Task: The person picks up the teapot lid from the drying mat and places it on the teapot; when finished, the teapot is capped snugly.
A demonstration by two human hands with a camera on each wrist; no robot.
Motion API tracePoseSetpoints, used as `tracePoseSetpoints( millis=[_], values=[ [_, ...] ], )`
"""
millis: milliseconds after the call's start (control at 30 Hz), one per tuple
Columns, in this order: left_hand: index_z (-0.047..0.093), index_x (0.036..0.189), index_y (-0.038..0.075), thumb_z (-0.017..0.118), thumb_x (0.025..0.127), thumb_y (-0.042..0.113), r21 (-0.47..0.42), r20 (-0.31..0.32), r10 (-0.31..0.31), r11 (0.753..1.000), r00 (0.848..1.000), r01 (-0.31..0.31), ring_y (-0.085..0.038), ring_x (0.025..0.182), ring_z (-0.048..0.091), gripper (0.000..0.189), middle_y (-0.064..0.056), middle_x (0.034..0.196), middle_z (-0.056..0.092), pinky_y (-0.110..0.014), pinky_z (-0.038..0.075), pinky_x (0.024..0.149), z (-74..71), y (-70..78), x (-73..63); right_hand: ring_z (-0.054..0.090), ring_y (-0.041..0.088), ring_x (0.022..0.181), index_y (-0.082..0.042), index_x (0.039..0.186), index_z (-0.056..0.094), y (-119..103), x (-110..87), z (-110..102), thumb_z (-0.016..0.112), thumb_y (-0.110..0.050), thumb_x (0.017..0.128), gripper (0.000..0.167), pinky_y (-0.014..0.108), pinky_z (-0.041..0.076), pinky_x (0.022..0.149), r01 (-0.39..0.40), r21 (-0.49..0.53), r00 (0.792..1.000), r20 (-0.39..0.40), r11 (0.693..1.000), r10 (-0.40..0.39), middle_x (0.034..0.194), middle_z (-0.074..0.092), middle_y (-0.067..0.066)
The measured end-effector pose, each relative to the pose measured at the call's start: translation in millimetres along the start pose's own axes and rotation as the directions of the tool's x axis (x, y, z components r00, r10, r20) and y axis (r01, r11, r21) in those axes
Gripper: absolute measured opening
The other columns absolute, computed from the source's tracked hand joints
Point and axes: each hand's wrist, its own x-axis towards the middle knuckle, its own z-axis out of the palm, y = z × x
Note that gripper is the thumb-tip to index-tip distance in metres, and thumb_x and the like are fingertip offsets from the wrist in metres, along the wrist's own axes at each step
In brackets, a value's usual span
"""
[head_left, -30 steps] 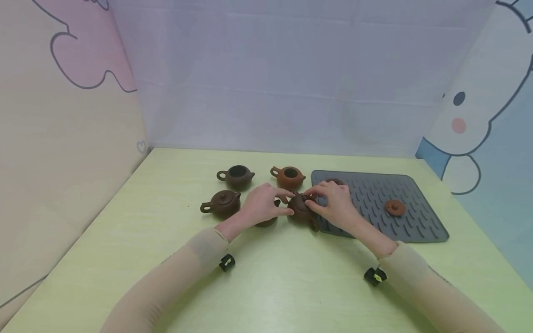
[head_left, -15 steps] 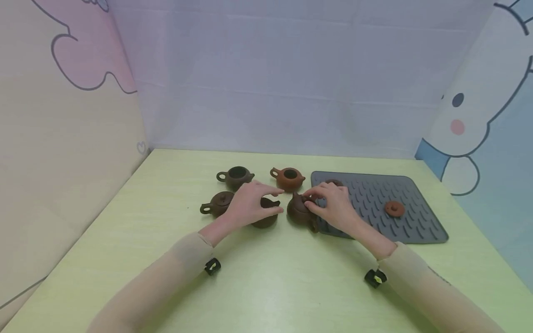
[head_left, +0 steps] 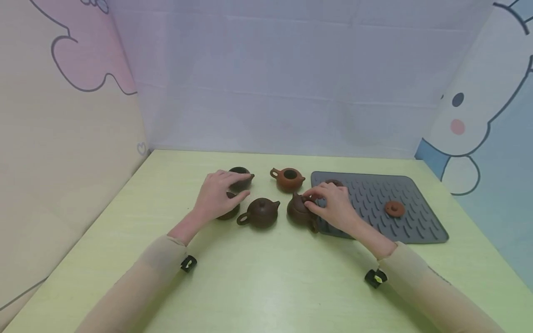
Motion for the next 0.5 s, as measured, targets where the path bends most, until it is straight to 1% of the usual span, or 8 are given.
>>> tracePoseSetpoints(
  millis=[100, 233, 367, 500],
  values=[
    [0.069, 0.124, 0.021, 0.075, 0.086, 0.035, 0.011, -0.015, -0.028, 1.000, 1.000, 0.028, -0.026, 0.102, 0.064, 0.041, -0.002, 0.115, 0.074, -0.048, 0.045, 0.088, -7.2, -12.1, -2.1, 0.056, 0.022, 0.092, -0.018, 0.103, 0.074, 0.0, 0.1, -0.1, 0.075, -0.020, 0.087, 0.016, 0.053, 0.031, 0.089, -0.003, 0.000, 1.000, -0.004, 1.000, 0.003, 0.092, 0.067, 0.002],
    [0.068, 0.126, 0.021, 0.073, 0.087, 0.035, 0.019, -0.028, -0.062, 0.998, 0.998, 0.062, -0.028, 0.105, 0.064, 0.042, -0.005, 0.117, 0.073, -0.051, 0.044, 0.090, -15.0, -31.9, -4.1, 0.056, 0.023, 0.091, -0.018, 0.103, 0.074, 0.1, 0.3, 0.6, 0.075, -0.019, 0.087, 0.016, 0.053, 0.031, 0.089, -0.005, 0.004, 1.000, -0.007, 1.000, 0.005, 0.091, 0.066, 0.002],
    [0.068, 0.127, 0.019, 0.073, 0.087, 0.032, 0.021, -0.041, -0.064, 0.998, 0.997, 0.065, -0.031, 0.106, 0.064, 0.042, -0.007, 0.119, 0.073, -0.054, 0.045, 0.089, -20.3, -52.3, -4.8, 0.056, 0.023, 0.091, -0.018, 0.103, 0.075, 0.2, 0.3, 0.9, 0.075, -0.018, 0.087, 0.015, 0.053, 0.031, 0.089, -0.006, 0.004, 1.000, -0.005, 1.000, 0.006, 0.090, 0.066, 0.002],
    [0.067, 0.127, 0.015, 0.074, 0.088, 0.028, -0.009, -0.042, -0.058, 0.998, 0.997, 0.057, -0.034, 0.109, 0.065, 0.042, -0.010, 0.121, 0.072, -0.055, 0.047, 0.091, -23.0, -69.6, -4.1, 0.056, 0.023, 0.091, -0.018, 0.103, 0.074, -0.5, 0.4, 0.3, 0.075, -0.018, 0.087, 0.016, 0.054, 0.032, 0.089, -0.009, 0.003, 1.000, -0.004, 1.000, 0.009, 0.091, 0.066, 0.002]
  ],
)
